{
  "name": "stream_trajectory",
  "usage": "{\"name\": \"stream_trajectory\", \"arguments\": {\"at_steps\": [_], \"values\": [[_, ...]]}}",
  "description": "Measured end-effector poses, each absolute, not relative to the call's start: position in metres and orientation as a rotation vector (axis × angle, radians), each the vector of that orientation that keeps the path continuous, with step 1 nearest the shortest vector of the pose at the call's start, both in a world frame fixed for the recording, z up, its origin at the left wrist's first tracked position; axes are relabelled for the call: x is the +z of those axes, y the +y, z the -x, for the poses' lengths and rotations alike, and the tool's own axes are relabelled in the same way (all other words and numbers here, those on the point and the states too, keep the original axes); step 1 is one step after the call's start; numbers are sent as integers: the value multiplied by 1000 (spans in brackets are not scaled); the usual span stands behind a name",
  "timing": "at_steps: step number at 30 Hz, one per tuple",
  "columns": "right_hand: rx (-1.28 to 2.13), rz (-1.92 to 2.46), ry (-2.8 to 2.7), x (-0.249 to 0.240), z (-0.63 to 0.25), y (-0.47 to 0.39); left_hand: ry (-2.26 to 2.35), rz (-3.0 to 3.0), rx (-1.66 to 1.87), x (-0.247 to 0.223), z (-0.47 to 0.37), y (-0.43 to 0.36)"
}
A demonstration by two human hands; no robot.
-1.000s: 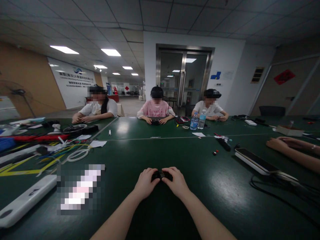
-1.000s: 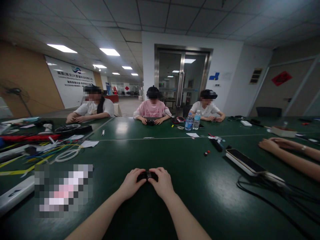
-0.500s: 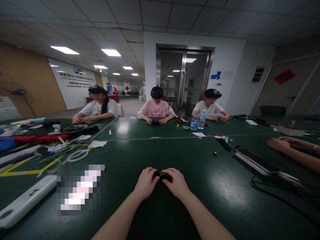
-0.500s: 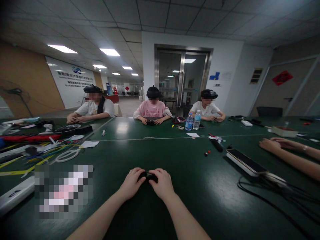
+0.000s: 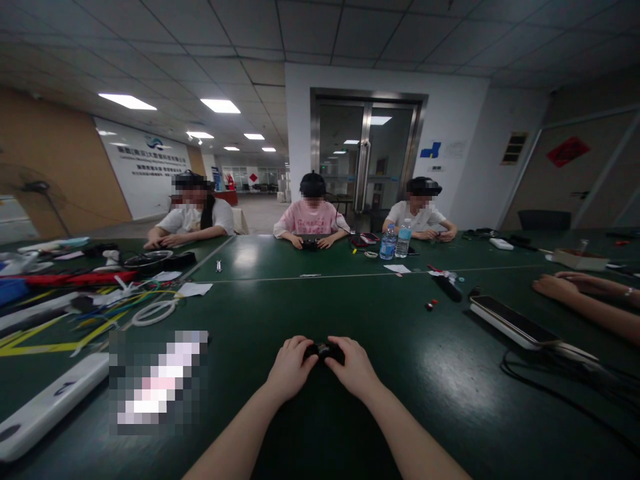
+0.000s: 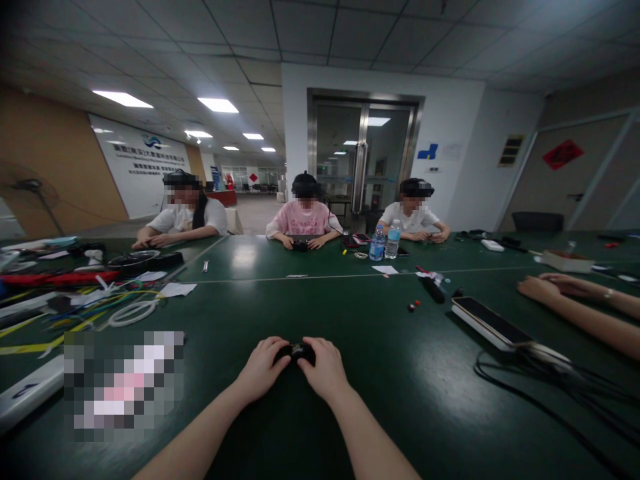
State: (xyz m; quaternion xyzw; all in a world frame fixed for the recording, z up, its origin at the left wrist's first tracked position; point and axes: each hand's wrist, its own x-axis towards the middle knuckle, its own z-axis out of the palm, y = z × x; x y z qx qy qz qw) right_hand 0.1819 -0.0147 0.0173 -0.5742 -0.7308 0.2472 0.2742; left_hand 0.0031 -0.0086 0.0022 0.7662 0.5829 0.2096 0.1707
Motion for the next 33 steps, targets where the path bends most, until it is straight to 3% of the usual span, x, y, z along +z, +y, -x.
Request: {"name": "stream_trajectory", "arguments": {"at_steps": [33], "values": [[628, 1532, -2012, 20, -179, -15, 1627, -2113, 663, 6, -1, -8]]}}
